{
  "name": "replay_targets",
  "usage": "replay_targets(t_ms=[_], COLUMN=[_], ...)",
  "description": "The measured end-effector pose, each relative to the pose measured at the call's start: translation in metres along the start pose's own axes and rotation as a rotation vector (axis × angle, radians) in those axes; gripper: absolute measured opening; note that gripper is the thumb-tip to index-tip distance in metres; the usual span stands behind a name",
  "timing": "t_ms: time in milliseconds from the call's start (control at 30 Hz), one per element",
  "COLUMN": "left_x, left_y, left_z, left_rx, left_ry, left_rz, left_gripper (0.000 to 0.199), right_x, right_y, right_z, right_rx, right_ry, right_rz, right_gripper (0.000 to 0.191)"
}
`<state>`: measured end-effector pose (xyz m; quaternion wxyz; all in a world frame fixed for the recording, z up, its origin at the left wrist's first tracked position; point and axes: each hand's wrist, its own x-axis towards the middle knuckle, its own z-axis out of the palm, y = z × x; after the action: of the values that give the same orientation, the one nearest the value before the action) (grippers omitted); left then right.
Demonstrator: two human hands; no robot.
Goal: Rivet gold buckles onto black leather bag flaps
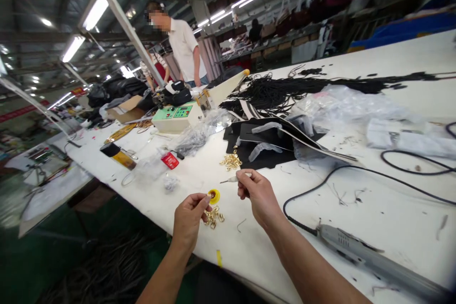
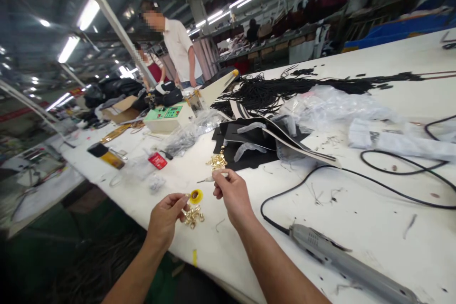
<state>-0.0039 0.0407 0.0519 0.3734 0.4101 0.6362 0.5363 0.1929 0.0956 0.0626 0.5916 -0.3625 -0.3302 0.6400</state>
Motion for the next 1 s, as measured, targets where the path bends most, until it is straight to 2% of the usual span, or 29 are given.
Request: replay_targets(t_ms=[67, 167, 367, 733, 1000], left_x=[-0.022, -0.043, -0.051, -0.049, -0.050], left_y=[-0.014, -0.032, -0.045, -0.051, -0.046], left_z=[-0.006, -0.010, -0.014, -0.015, -0.014], left_rx=[-0.113, -0.195, -0.287, -0.306, -0.294], left_ry=[0.075, 0.159, 0.183, 0.162, 0.165], left_rz=[-0.019, -0.031, -0.041, -0.035, -0.026], left_gripper=[0.041, 0.041, 0.043, 0.039, 0.036], right_x=[-0.008, -0.021, -0.033, -0.032, -0.030], right_y=[0.007, 0.016, 0.025, 0.031, 0.034], right_z=[0.008, 0.018, 0.028, 0.029, 0.028], right_rx=[-0.111, -0.322, -0.610, -0.690, -0.684], right_ry=[-0.090, -0.188, -0.297, -0.281, -0.285], right_rz=[0.019, 0.025, -0.060, -0.081, -0.100], right_gripper=[0.031, 0.030, 0.025, 0.023, 0.020])
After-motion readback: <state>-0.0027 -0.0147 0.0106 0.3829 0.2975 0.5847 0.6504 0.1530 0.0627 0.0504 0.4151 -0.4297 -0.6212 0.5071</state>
